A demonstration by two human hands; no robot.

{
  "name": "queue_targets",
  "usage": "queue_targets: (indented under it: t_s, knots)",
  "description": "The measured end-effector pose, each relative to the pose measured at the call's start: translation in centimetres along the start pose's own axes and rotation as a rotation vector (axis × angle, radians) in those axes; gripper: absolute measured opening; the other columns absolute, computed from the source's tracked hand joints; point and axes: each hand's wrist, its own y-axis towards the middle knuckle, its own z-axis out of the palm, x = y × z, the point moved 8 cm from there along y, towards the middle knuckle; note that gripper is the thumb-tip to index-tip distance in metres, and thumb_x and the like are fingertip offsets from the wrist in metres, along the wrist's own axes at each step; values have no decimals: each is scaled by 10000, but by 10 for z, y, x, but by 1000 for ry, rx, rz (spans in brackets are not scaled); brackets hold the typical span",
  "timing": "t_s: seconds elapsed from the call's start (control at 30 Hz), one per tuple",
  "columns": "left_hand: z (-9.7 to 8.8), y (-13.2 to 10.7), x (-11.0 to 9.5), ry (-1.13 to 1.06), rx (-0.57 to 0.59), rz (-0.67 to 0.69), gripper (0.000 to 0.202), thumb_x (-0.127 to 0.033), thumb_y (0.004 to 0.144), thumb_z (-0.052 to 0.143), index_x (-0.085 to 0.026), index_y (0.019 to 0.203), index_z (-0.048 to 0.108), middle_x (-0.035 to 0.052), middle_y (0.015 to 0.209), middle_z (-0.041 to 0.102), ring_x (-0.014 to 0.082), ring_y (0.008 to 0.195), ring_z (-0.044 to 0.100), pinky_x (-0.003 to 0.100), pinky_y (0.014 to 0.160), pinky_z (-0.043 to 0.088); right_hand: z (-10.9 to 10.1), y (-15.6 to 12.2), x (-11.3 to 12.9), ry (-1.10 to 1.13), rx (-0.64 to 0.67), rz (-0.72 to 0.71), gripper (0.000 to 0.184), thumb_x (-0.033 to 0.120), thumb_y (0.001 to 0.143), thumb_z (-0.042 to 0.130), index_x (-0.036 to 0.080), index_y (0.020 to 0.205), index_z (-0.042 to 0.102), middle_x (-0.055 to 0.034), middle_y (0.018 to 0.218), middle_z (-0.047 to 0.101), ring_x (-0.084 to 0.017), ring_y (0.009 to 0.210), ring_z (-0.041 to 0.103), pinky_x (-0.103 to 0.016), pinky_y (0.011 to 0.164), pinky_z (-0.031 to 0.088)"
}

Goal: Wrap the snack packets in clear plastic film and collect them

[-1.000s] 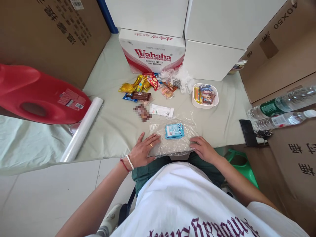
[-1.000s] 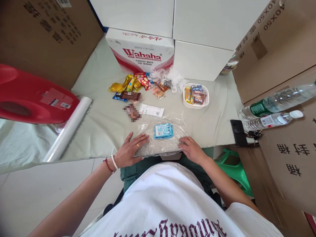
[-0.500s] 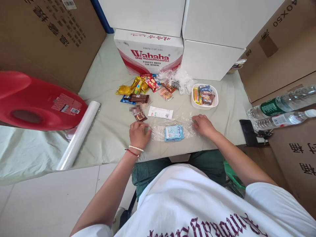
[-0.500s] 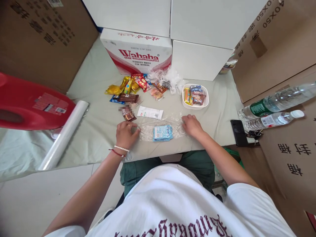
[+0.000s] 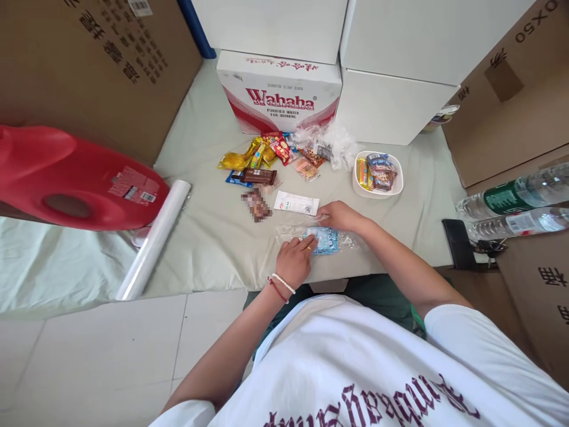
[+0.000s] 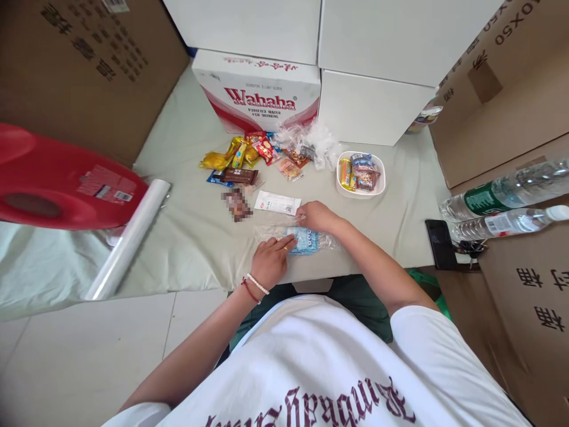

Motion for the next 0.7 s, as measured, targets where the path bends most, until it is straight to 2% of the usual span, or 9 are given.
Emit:
queue_targets:
  t_s: [0.13, 0.23, 0.3, 0.37, 0.43, 0.5, 0.57, 0.63, 0.7]
  knots:
    - [15, 6, 5, -24, 50, -44, 481, -127, 944, 468, -250, 1354, 689, 72, 1421, 688, 289, 1057, 645, 468, 859, 485, 17, -39, 25, -125, -32, -224, 309, 234, 1010, 561, 251, 1251, 755, -87, 1058, 743, -240, 1020, 630, -288, 804, 426]
    - [20, 2, 14, -140, 45, -58, 437, -142, 927, 492, -255, 1268, 740, 93, 1329, 734, 304, 1067, 657, 491, 899, 499, 38, -67, 25, -150, -81, -250, 384, 199, 1034, 494, 303, 1336, 708, -95, 1130, 683, -225, 974, 596, -293, 770, 419]
    - [20, -4, 22, -289, -4, -59, 426, -137, 898, 497, -278, 1195, 769, 74, 1320, 738, 287, 1087, 662, 495, 947, 516, 48, -79, 20, -139, -124, -244, 415, 191, 1051, 457, 331, 1373, 677, -90, 1211, 643, -225, 1006, 576, -300, 795, 422]
    - [14, -13, 40, -487, -139, -129, 389, -153, 886, 476, -278, 1083, 787, 55, 1260, 757, 256, 1107, 670, 478, 999, 531, 57, -85, 16, -153, -154, -245, 422, 186, 1061, 437, 336, 1379, 671, -94, 1277, 615, -238, 1060, 557, -323, 843, 420]
    - [5, -24, 71, -648, -348, -314, 349, -193, 898, 437, -249, 981, 771, 55, 1142, 766, 232, 1099, 675, 454, 1030, 536, 64, -87, 16, -168, -183, -232, 439, 161, 1060, 425, 331, 1381, 672, -105, 1333, 596, -253, 1091, 543, -352, 880, 410]
    - [-2, -35, 103, -690, -545, -560, 346, -253, 936, 393, -223, 983, 735, 62, 1080, 741, 228, 1098, 663, 449, 1048, 525, 69, -87, 17, -173, -204, -201, 484, 110, 1035, 437, 340, 1396, 664, -111, 1379, 583, -265, 1101, 537, -370, 894, 404]
    - [-6, -39, 121, -613, -633, -755, 354, -354, 982, 381, -208, 1038, 699, 89, 1099, 714, 253, 1147, 629, 475, 1081, 494, 73, -87, 21, -190, -218, -167, 535, 77, 1009, 458, 355, 1428, 641, -110, 1412, 575, -277, 1119, 531, -382, 899, 405]
    - [-8, -30, 123, -481, -576, -814, 359, -494, 967, 480, -205, 1055, 673, 139, 1213, 684, 312, 1264, 567, 538, 1123, 448, 75, -88, 25, -212, -231, -145, 555, 77, 1003, 469, 361, 1455, 620, -110, 1425, 574, -284, 1129, 527, -393, 904, 412]
    - [-7, -16, 112, -362, -441, -732, 369, -552, 844, 674, -212, 988, 666, 178, 1360, 624, 388, 1381, 478, 606, 1144, 410, 76, -89, 27, -222, -247, -137, 550, 96, 1012, 463, 362, 1472, 605, -111, 1437, 571, -286, 1134, 526, -404, 909, 420]
